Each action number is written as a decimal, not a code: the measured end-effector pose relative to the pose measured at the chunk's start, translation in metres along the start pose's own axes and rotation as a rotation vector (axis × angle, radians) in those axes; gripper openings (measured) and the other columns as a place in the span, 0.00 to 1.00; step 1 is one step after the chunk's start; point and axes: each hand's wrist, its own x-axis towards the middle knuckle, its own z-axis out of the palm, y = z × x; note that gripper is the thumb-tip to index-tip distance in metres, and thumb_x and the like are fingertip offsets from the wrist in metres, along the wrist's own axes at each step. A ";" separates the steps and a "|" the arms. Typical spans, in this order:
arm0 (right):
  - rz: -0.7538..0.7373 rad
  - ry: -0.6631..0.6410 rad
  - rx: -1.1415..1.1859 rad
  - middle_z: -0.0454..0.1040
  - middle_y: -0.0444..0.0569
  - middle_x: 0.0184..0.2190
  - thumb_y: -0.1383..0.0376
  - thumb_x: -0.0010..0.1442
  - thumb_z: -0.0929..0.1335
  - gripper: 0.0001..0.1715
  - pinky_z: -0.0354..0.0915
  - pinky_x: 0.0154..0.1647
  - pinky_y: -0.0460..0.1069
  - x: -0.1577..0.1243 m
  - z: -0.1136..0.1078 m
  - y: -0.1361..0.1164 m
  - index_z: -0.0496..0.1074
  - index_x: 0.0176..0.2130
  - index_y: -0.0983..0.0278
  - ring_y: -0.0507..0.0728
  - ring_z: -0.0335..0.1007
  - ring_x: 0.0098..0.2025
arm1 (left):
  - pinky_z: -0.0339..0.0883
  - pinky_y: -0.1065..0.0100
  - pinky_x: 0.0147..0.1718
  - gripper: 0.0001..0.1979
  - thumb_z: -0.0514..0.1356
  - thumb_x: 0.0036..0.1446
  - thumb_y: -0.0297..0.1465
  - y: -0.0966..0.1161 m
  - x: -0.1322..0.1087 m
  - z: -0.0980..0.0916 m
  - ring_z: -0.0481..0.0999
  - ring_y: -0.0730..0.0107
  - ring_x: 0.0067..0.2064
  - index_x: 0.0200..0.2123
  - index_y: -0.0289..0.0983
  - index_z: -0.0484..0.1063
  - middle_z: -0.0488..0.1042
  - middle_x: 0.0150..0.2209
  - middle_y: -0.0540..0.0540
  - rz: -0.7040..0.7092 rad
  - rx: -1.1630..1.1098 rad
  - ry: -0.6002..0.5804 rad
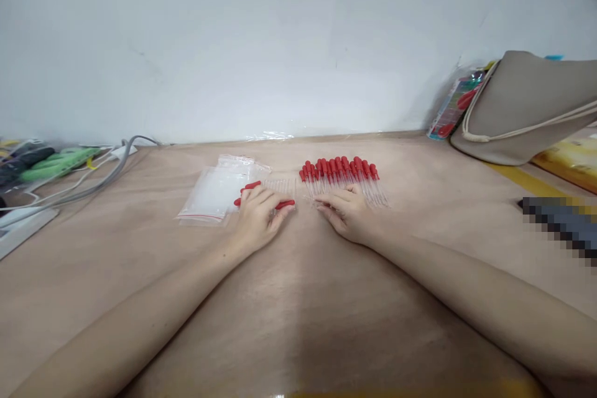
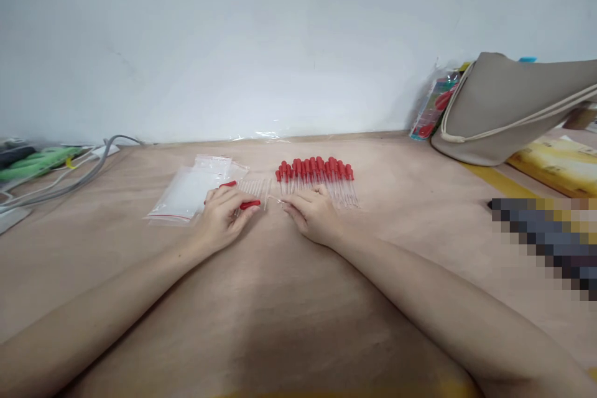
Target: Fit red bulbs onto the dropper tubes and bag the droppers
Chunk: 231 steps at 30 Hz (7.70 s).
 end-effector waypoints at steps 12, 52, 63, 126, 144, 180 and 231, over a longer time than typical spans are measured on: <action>-0.036 -0.071 0.014 0.75 0.46 0.30 0.64 0.61 0.61 0.12 0.51 0.39 0.51 0.001 0.000 -0.005 0.71 0.40 0.64 0.50 0.66 0.27 | 0.56 0.61 0.39 0.09 0.56 0.57 0.36 -0.002 -0.003 0.008 0.69 0.67 0.34 0.36 0.39 0.74 0.77 0.31 0.49 -0.035 -0.079 0.013; -0.088 -0.268 -0.049 0.71 0.45 0.24 0.65 0.61 0.58 0.16 0.42 0.34 0.51 0.009 -0.001 -0.003 0.73 0.34 0.64 0.51 0.60 0.26 | 0.52 0.61 0.40 0.11 0.54 0.59 0.37 -0.006 -0.001 0.015 0.69 0.68 0.31 0.30 0.38 0.71 0.74 0.25 0.49 0.181 -0.087 -0.132; -0.092 -0.357 -0.069 0.70 0.44 0.22 0.65 0.61 0.58 0.17 0.41 0.33 0.49 0.016 0.003 -0.009 0.68 0.26 0.66 0.49 0.56 0.22 | 0.52 0.58 0.45 0.12 0.50 0.60 0.35 -0.005 0.001 0.010 0.68 0.66 0.34 0.32 0.37 0.71 0.73 0.28 0.47 0.223 -0.016 -0.237; 0.389 -0.131 -0.237 0.75 0.53 0.29 0.61 0.64 0.55 0.17 0.51 0.40 0.53 0.052 0.029 -0.013 0.65 0.39 0.68 0.56 0.68 0.29 | 0.67 0.69 0.35 0.12 0.54 0.53 0.30 -0.067 0.024 -0.004 0.72 0.69 0.38 0.39 0.36 0.73 0.71 0.39 0.45 -0.373 -0.331 0.211; 0.115 -0.107 0.055 0.74 0.48 0.32 0.64 0.62 0.59 0.12 0.51 0.36 0.49 0.000 -0.004 -0.008 0.69 0.38 0.64 0.52 0.67 0.33 | 0.64 0.70 0.29 0.09 0.58 0.55 0.35 -0.003 -0.007 0.017 0.70 0.72 0.30 0.35 0.36 0.72 0.73 0.31 0.47 -0.140 -0.405 -0.026; -0.058 -0.320 -0.013 0.73 0.46 0.26 0.65 0.62 0.57 0.17 0.43 0.35 0.51 0.008 -0.004 -0.011 0.72 0.33 0.65 0.50 0.60 0.26 | 0.66 0.71 0.31 0.09 0.54 0.59 0.33 -0.003 -0.012 0.011 0.74 0.71 0.32 0.37 0.38 0.73 0.76 0.33 0.47 0.035 -0.386 -0.210; 0.564 -0.439 -0.359 0.74 0.54 0.27 0.58 0.56 0.59 0.18 0.46 0.43 0.57 0.085 0.056 -0.020 0.72 0.29 0.66 0.58 0.68 0.30 | 0.62 0.68 0.35 0.17 0.47 0.54 0.38 -0.105 0.019 -0.024 0.71 0.66 0.34 0.30 0.36 0.73 0.75 0.33 0.45 -0.379 -0.003 -0.426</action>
